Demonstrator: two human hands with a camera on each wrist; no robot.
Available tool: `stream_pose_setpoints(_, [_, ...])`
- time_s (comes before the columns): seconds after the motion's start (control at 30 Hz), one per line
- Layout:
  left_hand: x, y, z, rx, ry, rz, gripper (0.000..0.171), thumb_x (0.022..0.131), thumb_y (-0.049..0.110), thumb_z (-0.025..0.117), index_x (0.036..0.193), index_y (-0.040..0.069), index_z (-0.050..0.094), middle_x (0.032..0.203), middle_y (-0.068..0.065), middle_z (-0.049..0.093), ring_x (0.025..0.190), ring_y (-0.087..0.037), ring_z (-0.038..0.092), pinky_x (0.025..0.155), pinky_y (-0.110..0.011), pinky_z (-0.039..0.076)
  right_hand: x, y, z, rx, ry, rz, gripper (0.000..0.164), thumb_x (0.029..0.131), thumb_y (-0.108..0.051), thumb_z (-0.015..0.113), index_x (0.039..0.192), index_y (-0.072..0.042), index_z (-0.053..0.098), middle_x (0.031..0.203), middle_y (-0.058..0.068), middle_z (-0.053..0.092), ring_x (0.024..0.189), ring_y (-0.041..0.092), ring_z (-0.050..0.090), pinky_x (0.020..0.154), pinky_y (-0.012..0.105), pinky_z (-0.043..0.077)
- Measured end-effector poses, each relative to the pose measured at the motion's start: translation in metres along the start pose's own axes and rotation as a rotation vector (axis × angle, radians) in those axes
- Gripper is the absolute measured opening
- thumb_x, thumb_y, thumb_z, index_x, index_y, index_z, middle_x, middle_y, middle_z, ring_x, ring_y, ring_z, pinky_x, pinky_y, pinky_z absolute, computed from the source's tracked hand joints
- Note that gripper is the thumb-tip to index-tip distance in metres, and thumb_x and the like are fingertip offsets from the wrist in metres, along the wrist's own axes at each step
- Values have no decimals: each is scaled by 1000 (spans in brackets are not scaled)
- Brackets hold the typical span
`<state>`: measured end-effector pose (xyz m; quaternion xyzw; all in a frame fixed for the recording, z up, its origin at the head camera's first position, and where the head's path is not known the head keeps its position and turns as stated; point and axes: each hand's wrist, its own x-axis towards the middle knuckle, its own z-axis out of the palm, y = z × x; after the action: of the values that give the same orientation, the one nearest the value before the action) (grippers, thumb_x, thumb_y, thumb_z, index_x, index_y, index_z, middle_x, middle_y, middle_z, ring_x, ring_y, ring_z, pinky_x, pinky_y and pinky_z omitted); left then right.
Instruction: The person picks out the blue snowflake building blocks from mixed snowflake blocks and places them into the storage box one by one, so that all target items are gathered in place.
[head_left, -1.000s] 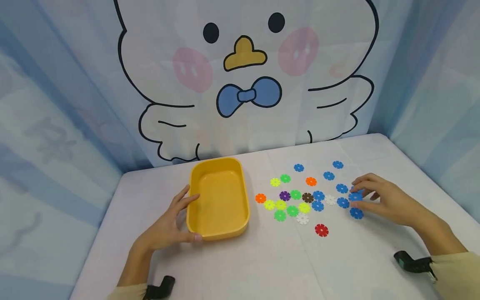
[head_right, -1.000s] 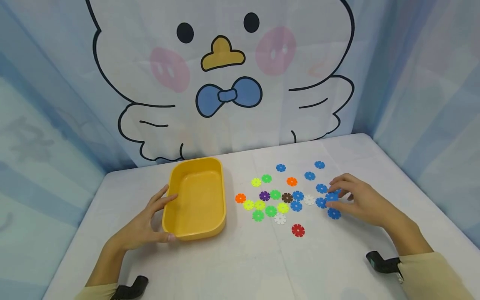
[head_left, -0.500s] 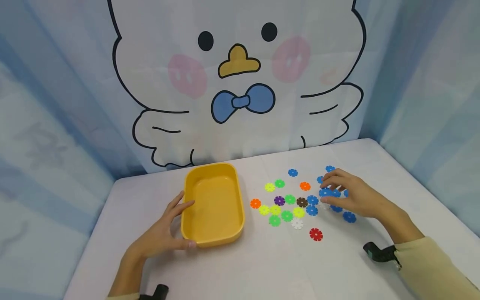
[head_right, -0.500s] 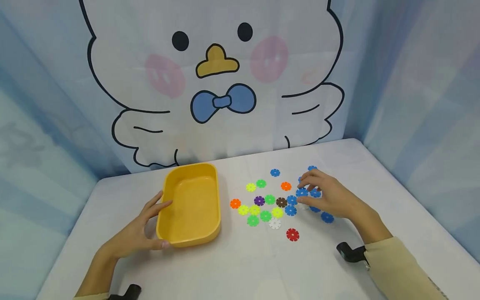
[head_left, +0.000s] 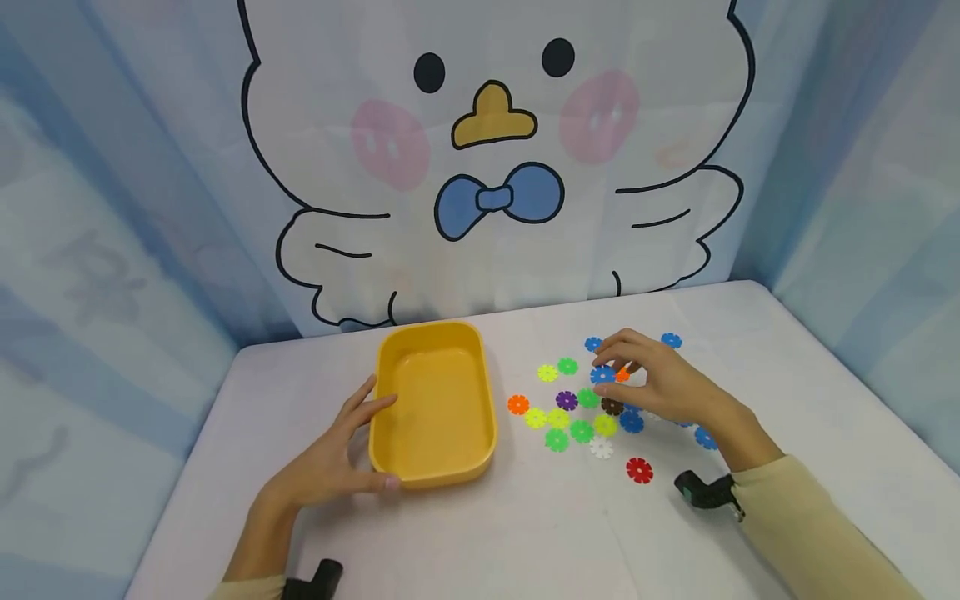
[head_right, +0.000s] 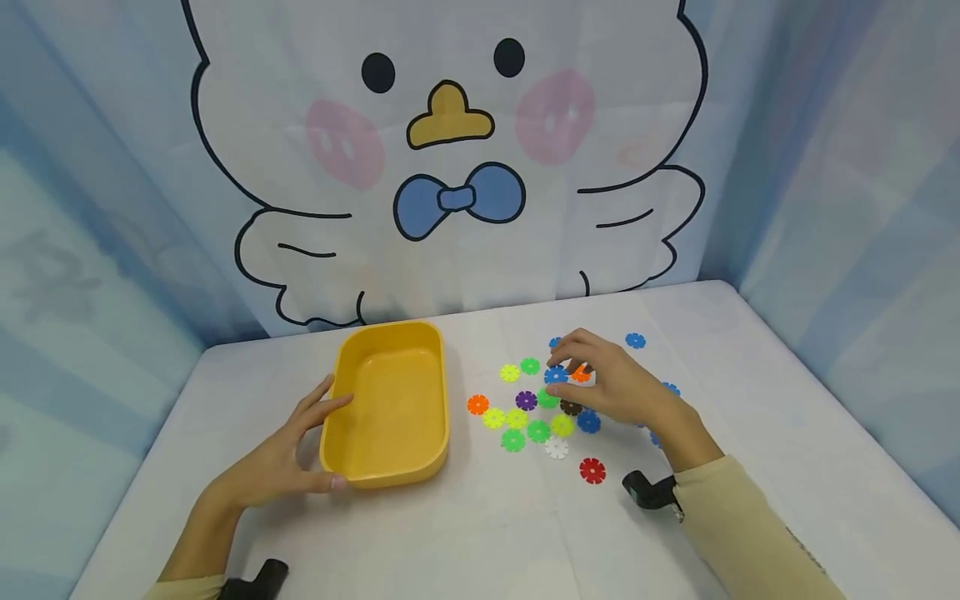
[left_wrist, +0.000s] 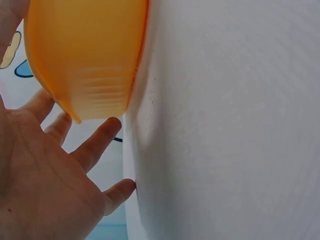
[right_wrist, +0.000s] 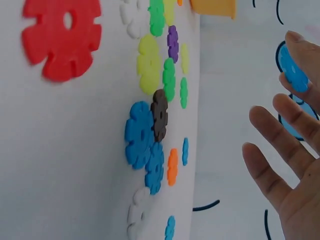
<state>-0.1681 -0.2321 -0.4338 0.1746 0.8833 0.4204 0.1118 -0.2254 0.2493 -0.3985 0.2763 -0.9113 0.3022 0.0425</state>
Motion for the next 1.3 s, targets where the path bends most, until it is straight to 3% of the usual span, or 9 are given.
stream_pose_setpoints(0.37, [0, 0, -1, -17, -14, -3, 99, 74, 44, 91, 157, 29, 38, 174, -1, -5, 153, -43, 26, 113, -78, 19, 37, -23, -1, 13, 20, -126, 34, 88, -26, 83, 118, -17, 70, 124, -1, 62, 99, 14, 64, 80, 42, 59])
stream_pose_setpoints(0.83, [1, -2, -2, -44, -12, -36, 101, 74, 46, 91, 158, 31, 37, 173, 5, -7, 154, -39, 23, 115, -76, 19, 79, -49, 11, 70, -9, -194, 34, 89, -32, 82, 118, -18, 70, 122, -3, 62, 101, 14, 63, 86, 43, 60])
stream_pose_setpoints(1.07, [2, -5, 0, -62, -18, 8, 98, 75, 43, 91, 156, 33, 38, 174, 1, -7, 153, -41, 25, 114, -75, 20, 92, -56, 20, 102, -24, -224, 34, 91, -32, 81, 119, -16, 69, 123, -1, 62, 101, 16, 63, 86, 44, 60])
stream_pose_setpoints(1.17, [1, -3, -2, -55, -11, -5, 95, 74, 45, 91, 153, 37, 40, 174, 4, -6, 153, -40, 26, 115, -74, 21, 99, -62, 27, 120, -35, -248, 35, 91, -30, 81, 119, -13, 69, 122, -1, 62, 102, 16, 63, 86, 42, 60])
stream_pose_setpoints(1.3, [0, -2, -5, -50, -16, -24, 94, 74, 47, 91, 152, 35, 42, 174, 4, -5, 153, -40, 27, 115, -74, 22, 110, -69, 39, 147, -51, -287, 32, 91, -27, 81, 118, -13, 70, 121, -1, 63, 102, 16, 62, 84, 41, 60])
